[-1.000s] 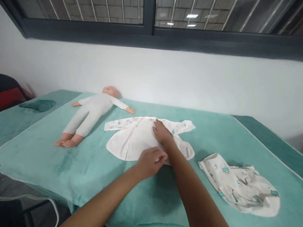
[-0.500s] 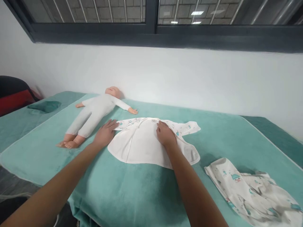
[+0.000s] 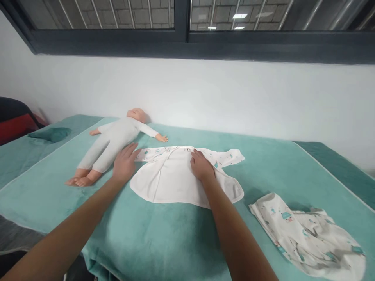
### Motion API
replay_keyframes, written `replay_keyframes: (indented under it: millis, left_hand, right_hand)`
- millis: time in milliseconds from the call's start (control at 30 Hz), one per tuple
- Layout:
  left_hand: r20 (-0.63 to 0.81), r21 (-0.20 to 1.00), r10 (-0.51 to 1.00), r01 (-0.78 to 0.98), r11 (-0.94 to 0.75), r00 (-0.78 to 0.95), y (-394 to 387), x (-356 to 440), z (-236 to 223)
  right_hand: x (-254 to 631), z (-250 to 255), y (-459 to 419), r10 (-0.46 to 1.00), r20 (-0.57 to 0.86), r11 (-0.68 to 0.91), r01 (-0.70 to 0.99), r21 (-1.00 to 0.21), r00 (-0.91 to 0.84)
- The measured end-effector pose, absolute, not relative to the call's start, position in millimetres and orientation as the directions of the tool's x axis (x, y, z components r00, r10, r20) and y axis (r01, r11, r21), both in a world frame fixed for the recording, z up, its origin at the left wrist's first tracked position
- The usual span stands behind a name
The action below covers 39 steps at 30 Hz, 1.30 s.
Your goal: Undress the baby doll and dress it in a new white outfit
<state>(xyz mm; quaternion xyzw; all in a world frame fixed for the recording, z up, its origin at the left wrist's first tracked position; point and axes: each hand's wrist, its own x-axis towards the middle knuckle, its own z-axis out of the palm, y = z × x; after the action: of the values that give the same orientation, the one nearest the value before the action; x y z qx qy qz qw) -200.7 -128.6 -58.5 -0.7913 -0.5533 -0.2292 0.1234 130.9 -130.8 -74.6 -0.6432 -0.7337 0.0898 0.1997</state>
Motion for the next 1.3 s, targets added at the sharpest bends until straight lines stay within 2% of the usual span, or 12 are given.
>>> replay_keyframes:
  millis: [100,233,333,433,500,567,600,667,867,1033,1167,1300]
  left_hand:
    - [0.586,0.161,0.742,0.851,-0.501,0.325,-139.6,-193.1,-59.6]
    - [0.710,0.398,0.695,0.750,-0.528,0.113,-168.7,-175.5,-57.2]
    - [0.630,0.626,0.775,0.624,-0.468,-0.050,-197.5,-147.4,-49.4]
    - [0.472,0.726,0.881,0.547,-0.417,0.046,-212.7,-104.0,-40.8]
    - [0.362,0.712,0.909,0.568,-0.412,0.205,-208.5,-72.2,-38.4]
    - [0.229,0.623,0.901,0.656,-0.426,0.368,-194.9,-45.6,-41.3]
    - [0.174,0.551,0.889,0.707,-0.444,0.423,-186.2,-36.0,-44.8]
    - [0.137,0.503,0.887,0.741,-0.446,0.440,-168.7,-25.5,-54.8]
    - [0.133,0.342,0.906,0.839,-0.423,0.403,-135.2,-32.8,-80.5]
    - [0.197,0.332,0.909,0.847,-0.415,0.368,-136.6,-36.0,-83.6]
    - [0.261,0.302,0.869,0.820,-0.487,0.420,-157.3,-42.6,-84.9]
    - [0.263,0.293,0.858,0.810,-0.507,0.442,-181.4,-50.6,-86.3]
  right_hand:
    - [129.7,-75.4,-130.2,0.984,0.146,0.155,0.904,-0.398,-0.104]
    - [129.1,-77.1,-128.9,0.987,0.113,0.152,0.897,-0.415,-0.115]
    - [129.2,-78.5,-128.2,0.988,0.096,0.151,0.892,-0.426,-0.122]
    - [129.3,-79.4,-127.7,0.988,0.083,0.152,0.889,-0.432,-0.128]
    - [129.0,-79.2,-127.7,0.988,0.075,0.153,0.888,-0.433,-0.134]
    - [128.8,-78.2,-127.9,0.987,0.068,0.158,0.888,-0.432,-0.142]
    - [128.7,-77.6,-128.0,0.987,0.066,0.160,0.887,-0.432,-0.146]
    - [128.8,-76.5,-127.9,0.986,0.066,0.164,0.887,-0.432,-0.150]
    - [128.9,-75.4,-127.1,0.987,0.065,0.161,0.896,-0.414,-0.148]
    - [125.6,-71.4,-133.2,0.988,0.062,0.157,0.911,-0.382,-0.144]
    - [121.4,-67.6,-146.1,0.987,0.071,0.159,0.925,-0.346,-0.143]
    - [116.3,-66.9,-167.1,0.983,0.078,0.183,0.934,-0.307,-0.167]
